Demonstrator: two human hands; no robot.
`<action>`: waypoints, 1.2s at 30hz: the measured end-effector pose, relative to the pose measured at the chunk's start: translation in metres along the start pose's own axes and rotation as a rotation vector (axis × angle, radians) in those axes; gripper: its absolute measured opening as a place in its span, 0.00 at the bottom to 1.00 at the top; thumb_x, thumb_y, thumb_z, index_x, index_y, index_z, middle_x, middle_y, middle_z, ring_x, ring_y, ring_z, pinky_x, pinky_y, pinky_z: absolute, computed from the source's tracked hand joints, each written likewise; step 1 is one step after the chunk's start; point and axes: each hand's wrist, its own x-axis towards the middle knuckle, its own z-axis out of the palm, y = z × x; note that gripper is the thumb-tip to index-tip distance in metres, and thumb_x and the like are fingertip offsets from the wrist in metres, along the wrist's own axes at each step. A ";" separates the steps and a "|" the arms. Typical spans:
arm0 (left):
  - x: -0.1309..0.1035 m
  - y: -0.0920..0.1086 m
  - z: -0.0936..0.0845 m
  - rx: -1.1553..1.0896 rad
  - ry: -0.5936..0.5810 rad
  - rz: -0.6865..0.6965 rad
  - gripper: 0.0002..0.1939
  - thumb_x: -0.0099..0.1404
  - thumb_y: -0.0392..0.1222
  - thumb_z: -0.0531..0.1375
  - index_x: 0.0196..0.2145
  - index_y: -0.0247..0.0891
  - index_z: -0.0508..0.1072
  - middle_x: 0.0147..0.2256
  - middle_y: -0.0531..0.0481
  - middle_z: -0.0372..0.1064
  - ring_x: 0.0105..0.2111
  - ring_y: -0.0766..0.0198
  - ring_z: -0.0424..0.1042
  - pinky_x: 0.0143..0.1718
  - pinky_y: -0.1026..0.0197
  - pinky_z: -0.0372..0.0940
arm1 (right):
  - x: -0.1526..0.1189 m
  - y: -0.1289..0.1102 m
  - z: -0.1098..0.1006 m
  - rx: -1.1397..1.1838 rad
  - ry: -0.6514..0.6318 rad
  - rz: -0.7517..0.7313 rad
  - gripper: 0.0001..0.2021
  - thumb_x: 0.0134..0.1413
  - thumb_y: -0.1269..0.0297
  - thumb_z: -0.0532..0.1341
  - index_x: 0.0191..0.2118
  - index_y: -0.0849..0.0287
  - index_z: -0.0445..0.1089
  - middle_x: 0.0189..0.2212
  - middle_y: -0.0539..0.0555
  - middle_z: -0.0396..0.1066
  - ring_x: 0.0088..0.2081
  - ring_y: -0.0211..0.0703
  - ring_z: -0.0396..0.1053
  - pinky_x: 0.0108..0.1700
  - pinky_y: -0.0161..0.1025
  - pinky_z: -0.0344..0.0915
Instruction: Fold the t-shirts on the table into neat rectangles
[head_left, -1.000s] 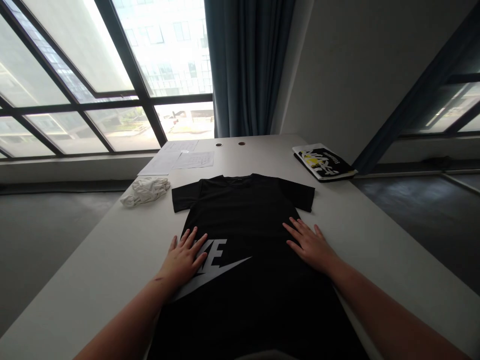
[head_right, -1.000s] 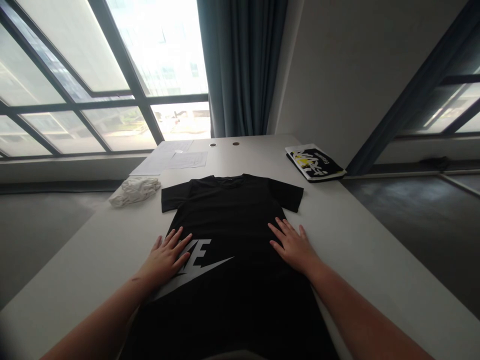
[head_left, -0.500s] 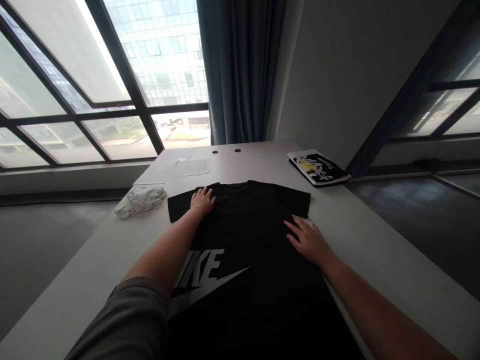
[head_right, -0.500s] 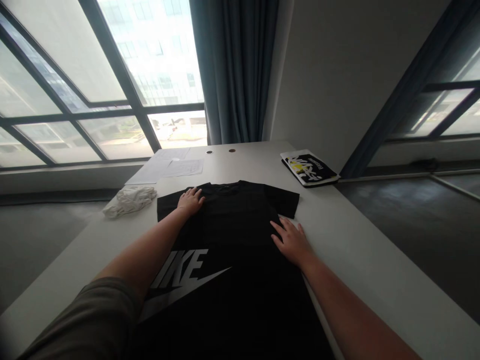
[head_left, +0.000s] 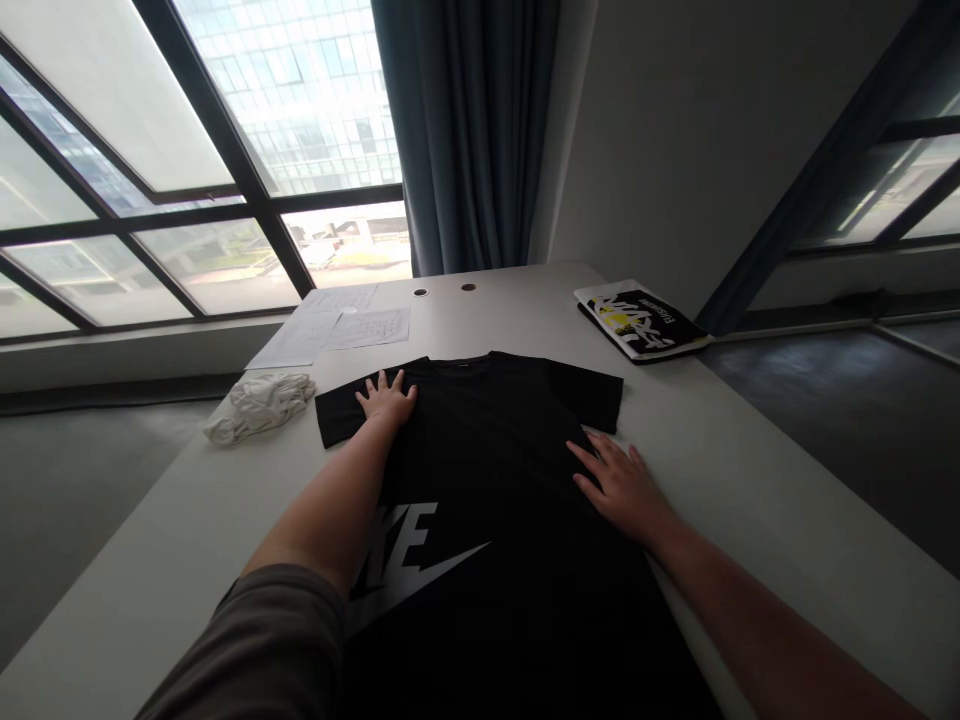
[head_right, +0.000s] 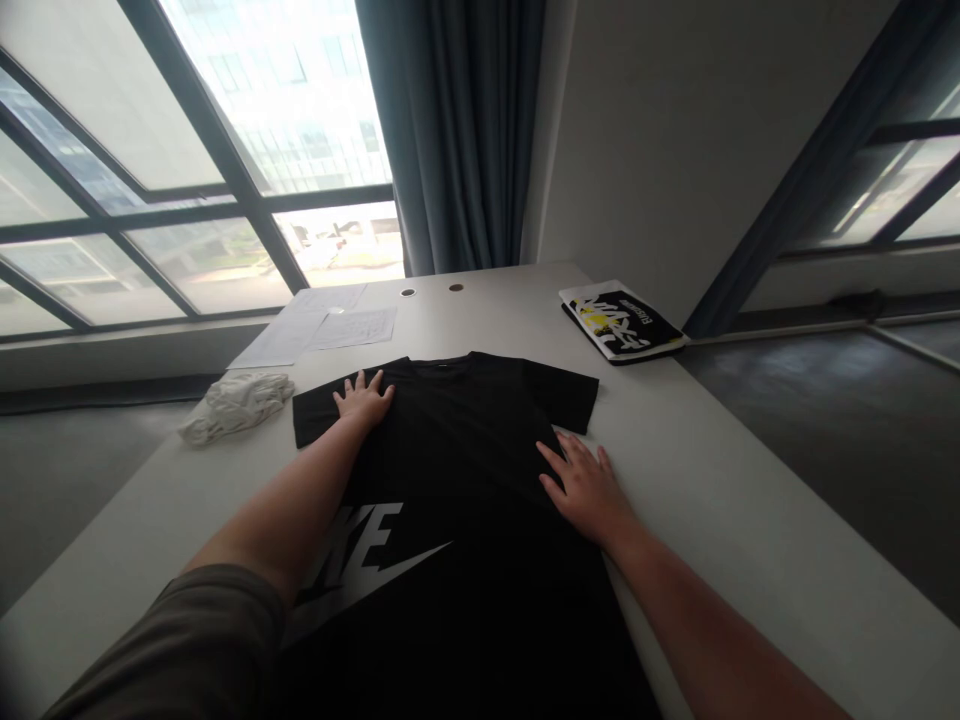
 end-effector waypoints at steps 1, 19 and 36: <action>0.001 0.000 -0.001 0.000 -0.007 0.002 0.40 0.71 0.70 0.46 0.74 0.53 0.54 0.76 0.44 0.39 0.74 0.30 0.39 0.67 0.22 0.38 | 0.000 0.000 0.000 -0.001 0.003 0.000 0.27 0.71 0.53 0.51 0.71 0.48 0.62 0.72 0.60 0.58 0.72 0.60 0.53 0.69 0.68 0.51; -0.099 -0.193 -0.009 0.103 0.141 0.110 0.33 0.75 0.56 0.50 0.72 0.42 0.61 0.72 0.33 0.54 0.69 0.36 0.57 0.65 0.34 0.56 | -0.001 -0.001 0.004 -0.020 0.051 0.004 0.27 0.71 0.53 0.49 0.71 0.47 0.63 0.71 0.59 0.59 0.73 0.63 0.52 0.68 0.70 0.53; -0.143 -0.137 -0.046 -0.007 0.286 0.010 0.25 0.74 0.53 0.53 0.63 0.45 0.72 0.51 0.37 0.74 0.53 0.41 0.71 0.53 0.45 0.64 | 0.004 0.008 0.002 0.093 0.156 -0.075 0.26 0.67 0.53 0.52 0.62 0.56 0.74 0.66 0.62 0.65 0.69 0.64 0.58 0.67 0.61 0.59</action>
